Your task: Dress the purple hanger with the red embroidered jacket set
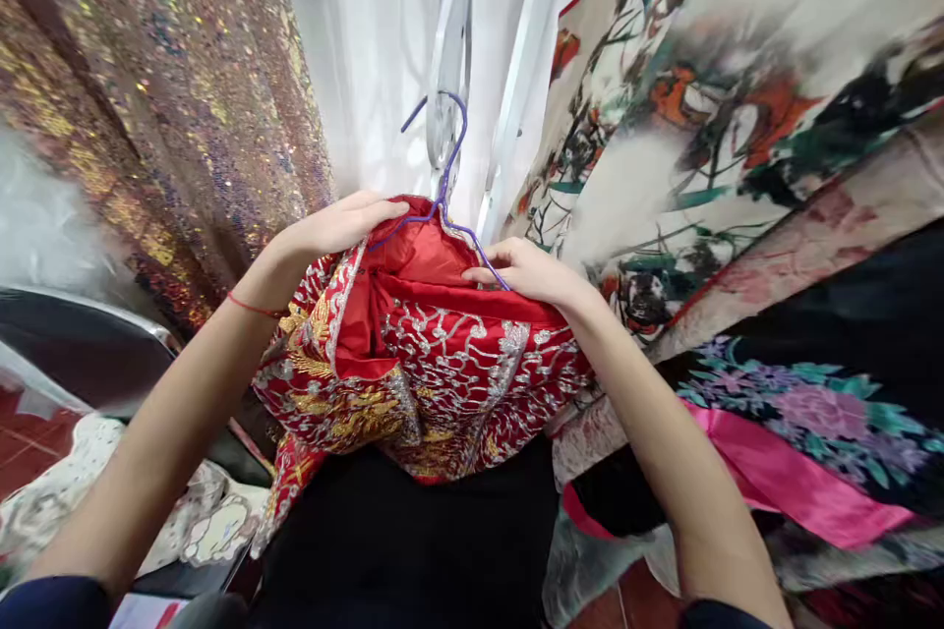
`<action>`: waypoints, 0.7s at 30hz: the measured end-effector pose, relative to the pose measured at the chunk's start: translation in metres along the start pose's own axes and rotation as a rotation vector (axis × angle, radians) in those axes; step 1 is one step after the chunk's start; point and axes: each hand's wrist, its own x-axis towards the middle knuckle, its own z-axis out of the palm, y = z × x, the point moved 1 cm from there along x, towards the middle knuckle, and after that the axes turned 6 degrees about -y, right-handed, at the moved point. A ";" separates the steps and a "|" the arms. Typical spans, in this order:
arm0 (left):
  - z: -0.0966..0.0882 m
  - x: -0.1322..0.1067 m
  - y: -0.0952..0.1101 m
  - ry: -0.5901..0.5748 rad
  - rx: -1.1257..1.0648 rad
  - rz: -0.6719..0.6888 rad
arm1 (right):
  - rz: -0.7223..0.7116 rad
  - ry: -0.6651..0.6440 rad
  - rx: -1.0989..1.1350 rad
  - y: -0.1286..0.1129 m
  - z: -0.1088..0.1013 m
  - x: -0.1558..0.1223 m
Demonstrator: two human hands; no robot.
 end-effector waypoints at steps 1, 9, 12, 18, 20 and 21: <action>0.004 -0.001 0.000 0.026 0.036 -0.023 | -0.018 0.075 0.019 0.004 -0.003 -0.005; 0.060 -0.046 0.001 0.390 0.397 -0.112 | -0.043 0.536 0.089 0.028 -0.005 -0.037; 0.098 -0.078 -0.003 0.535 0.507 -0.150 | -0.065 0.578 -0.011 0.027 0.007 -0.035; 0.160 -0.115 -0.026 0.490 0.567 -0.372 | -0.053 0.728 -0.263 0.033 0.018 -0.025; 0.165 -0.116 -0.036 0.533 0.587 -0.420 | -0.049 0.768 -0.283 0.038 0.015 -0.021; 0.164 -0.116 -0.040 0.547 0.589 -0.440 | -0.042 0.773 -0.268 0.040 0.014 -0.020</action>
